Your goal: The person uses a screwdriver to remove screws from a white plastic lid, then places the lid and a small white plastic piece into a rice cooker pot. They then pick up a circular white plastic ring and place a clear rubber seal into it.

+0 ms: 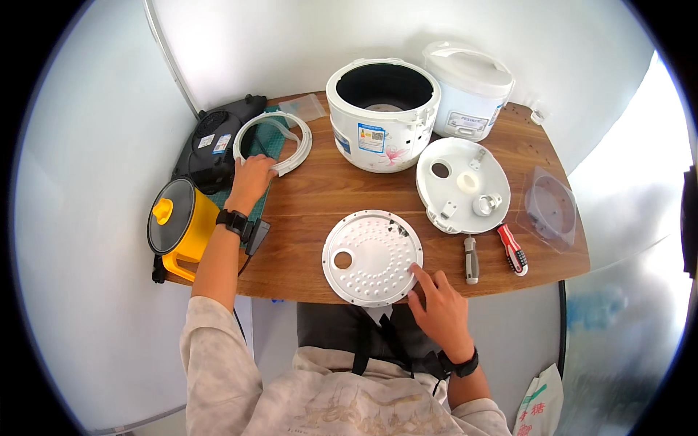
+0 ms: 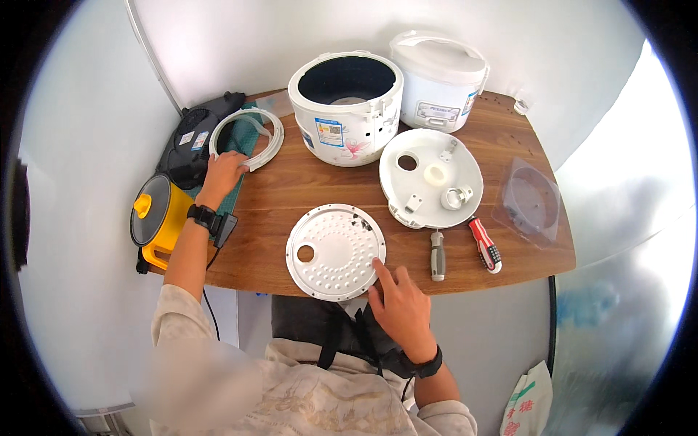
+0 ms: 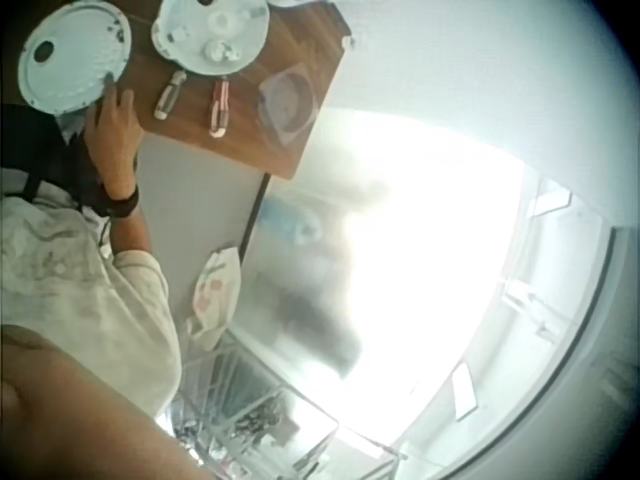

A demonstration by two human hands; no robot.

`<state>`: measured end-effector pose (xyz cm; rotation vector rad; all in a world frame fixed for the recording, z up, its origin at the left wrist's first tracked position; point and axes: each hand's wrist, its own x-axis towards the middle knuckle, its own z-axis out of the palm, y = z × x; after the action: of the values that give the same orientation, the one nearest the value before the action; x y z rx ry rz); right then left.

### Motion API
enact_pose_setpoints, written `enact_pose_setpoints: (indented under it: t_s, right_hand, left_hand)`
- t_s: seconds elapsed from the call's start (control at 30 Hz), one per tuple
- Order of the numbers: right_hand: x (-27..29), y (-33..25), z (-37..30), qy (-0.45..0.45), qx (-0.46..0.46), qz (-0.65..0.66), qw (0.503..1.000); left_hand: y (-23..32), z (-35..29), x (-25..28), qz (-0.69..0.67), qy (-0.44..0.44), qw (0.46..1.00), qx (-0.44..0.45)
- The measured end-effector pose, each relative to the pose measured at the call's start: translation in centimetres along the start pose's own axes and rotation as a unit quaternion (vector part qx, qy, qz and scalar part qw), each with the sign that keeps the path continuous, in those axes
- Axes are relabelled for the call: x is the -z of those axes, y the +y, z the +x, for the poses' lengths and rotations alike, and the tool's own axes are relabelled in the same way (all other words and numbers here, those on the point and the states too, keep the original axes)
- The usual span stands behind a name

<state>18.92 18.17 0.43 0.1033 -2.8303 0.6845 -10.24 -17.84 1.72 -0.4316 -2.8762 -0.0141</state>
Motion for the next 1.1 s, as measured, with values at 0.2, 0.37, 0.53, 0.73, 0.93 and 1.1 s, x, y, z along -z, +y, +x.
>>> enact_pose_setpoints:
  t_s: [0.2, 0.37, 0.53, 0.73, 0.93, 1.1]
  right_hand:
    - [0.1, -0.1, 0.0, 0.003, 0.021, -0.003, 1.000]
    - [0.1, -0.2, 0.0, 0.005, 0.040, 0.010, 0.999]
    - [0.3, -0.7, 0.3, -0.009, 0.047, 0.022, 0.999]
    - [-0.4, -1.5, 1.4, -0.009, 0.053, 0.052, 0.997]
    - [-1.6, -1.8, 3.5, -0.010, 0.102, 0.044, 0.994]
    - [-2.7, -3.5, 5.3, -0.049, 0.129, 0.040, 0.990]
  left_hand:
    - [0.3, -0.4, 0.5, 0.043, 0.038, 0.998, -0.027]
    - [0.5, -1.5, 1.9, -0.015, 0.098, 0.994, -0.049]
    - [-0.3, -2.7, 4.8, -0.058, 0.155, 0.983, -0.078]
    - [1.9, -7.4, 9.8, -0.129, 0.148, 0.977, -0.086]
    - [5.5, -15.0, 13.4, -0.193, 0.119, 0.972, -0.057]
    - [5.8, -20.2, 14.3, -0.179, 0.103, 0.977, -0.048]
